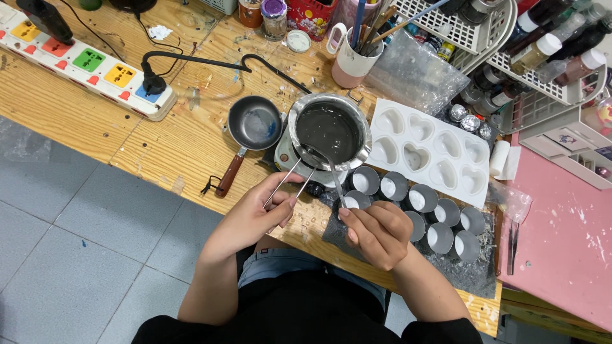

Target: Pouring melted wax into small metal molds and preparing wicks or containers.

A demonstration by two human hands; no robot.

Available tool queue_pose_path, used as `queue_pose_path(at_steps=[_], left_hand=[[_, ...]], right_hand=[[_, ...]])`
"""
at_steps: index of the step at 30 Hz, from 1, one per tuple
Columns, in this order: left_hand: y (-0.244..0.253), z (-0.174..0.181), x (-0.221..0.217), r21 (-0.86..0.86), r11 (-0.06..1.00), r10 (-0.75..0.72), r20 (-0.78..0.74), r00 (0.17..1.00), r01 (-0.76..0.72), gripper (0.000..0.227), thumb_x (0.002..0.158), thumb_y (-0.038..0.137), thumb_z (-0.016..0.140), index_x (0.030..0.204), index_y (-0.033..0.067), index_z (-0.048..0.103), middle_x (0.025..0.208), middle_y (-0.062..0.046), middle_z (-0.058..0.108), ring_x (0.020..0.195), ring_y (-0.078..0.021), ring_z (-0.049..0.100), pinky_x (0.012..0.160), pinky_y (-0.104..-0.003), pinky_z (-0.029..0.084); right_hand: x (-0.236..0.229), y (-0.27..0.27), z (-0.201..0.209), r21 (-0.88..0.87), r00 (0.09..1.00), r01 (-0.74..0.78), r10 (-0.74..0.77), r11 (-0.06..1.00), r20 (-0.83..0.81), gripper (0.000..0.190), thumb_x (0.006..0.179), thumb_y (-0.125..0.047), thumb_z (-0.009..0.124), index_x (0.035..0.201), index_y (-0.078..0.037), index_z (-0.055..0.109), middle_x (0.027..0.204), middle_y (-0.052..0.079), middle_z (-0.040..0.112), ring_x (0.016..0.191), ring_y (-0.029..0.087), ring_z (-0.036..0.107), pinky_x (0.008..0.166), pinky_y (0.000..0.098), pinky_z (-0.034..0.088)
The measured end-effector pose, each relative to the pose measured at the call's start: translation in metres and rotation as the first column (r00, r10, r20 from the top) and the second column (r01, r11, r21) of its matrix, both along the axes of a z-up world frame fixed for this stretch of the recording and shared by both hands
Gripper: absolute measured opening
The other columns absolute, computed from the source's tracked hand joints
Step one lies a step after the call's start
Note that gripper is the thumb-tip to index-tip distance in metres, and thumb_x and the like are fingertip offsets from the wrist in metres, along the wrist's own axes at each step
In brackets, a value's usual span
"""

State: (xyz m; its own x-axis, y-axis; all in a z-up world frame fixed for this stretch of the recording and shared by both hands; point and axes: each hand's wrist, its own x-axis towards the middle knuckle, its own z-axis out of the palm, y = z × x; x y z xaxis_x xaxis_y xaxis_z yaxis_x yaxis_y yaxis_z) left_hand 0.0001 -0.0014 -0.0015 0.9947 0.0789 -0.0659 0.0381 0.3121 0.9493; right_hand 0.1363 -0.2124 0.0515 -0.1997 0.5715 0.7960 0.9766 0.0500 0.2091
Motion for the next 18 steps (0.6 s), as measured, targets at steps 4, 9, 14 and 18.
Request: queue_pose_path(at_steps=[4,9,14,18], left_hand=[[0.001,-0.002,0.0,-0.008,1.0,-0.006,0.022,1.0,0.007,0.043,0.1,0.007,0.058,0.142,0.0052,0.049,0.073,0.0,0.055,0.07,-0.0072,0.052,0.065,-0.022,0.044],[-0.001,-0.002,0.0,-0.017,1.0,0.006,0.014,1.0,-0.005,0.042,0.1,0.007,0.058,0.142,0.0045,0.05,0.075,0.001,0.057,0.07,-0.007,0.053,0.064,-0.023,0.045],[-0.002,-0.002,0.001,-0.032,0.999,0.004,0.023,1.0,-0.003,0.041,0.101,0.007,0.057,0.141,0.0042,0.05,0.074,0.001,0.056,0.069,-0.0069,0.052,0.064,-0.023,0.045],[-0.002,0.001,0.0,-0.016,1.0,0.004,0.01,1.0,-0.004,0.041,0.101,0.007,0.057,0.141,0.0045,0.05,0.072,0.0,0.055,0.068,-0.0068,0.052,0.062,-0.023,0.044]], right_hand=[[0.009,-0.003,-0.018,0.035,0.999,0.027,-0.026,0.999,-0.024,0.021,0.104,-0.007,0.06,0.088,0.002,0.071,0.084,0.011,0.075,0.082,0.022,0.061,0.061,0.0332,0.053],[0.011,0.009,-0.008,0.187,0.824,0.325,-0.181,0.927,-0.536,0.033,0.11,-0.013,0.049,0.089,0.002,0.069,0.078,0.011,0.065,0.066,0.017,0.061,0.061,0.0295,0.049],[0.036,0.01,-0.027,0.214,0.49,0.332,0.026,0.919,-0.871,0.036,0.117,-0.02,0.048,0.098,0.005,0.065,0.085,0.011,0.063,0.068,0.012,0.061,0.06,0.0241,0.046],[0.051,0.011,-0.037,0.204,0.212,0.368,0.132,0.907,-0.968,0.039,0.116,-0.025,0.049,0.097,0.005,0.066,0.073,0.007,0.063,0.062,0.01,0.055,0.057,0.0243,0.043]])
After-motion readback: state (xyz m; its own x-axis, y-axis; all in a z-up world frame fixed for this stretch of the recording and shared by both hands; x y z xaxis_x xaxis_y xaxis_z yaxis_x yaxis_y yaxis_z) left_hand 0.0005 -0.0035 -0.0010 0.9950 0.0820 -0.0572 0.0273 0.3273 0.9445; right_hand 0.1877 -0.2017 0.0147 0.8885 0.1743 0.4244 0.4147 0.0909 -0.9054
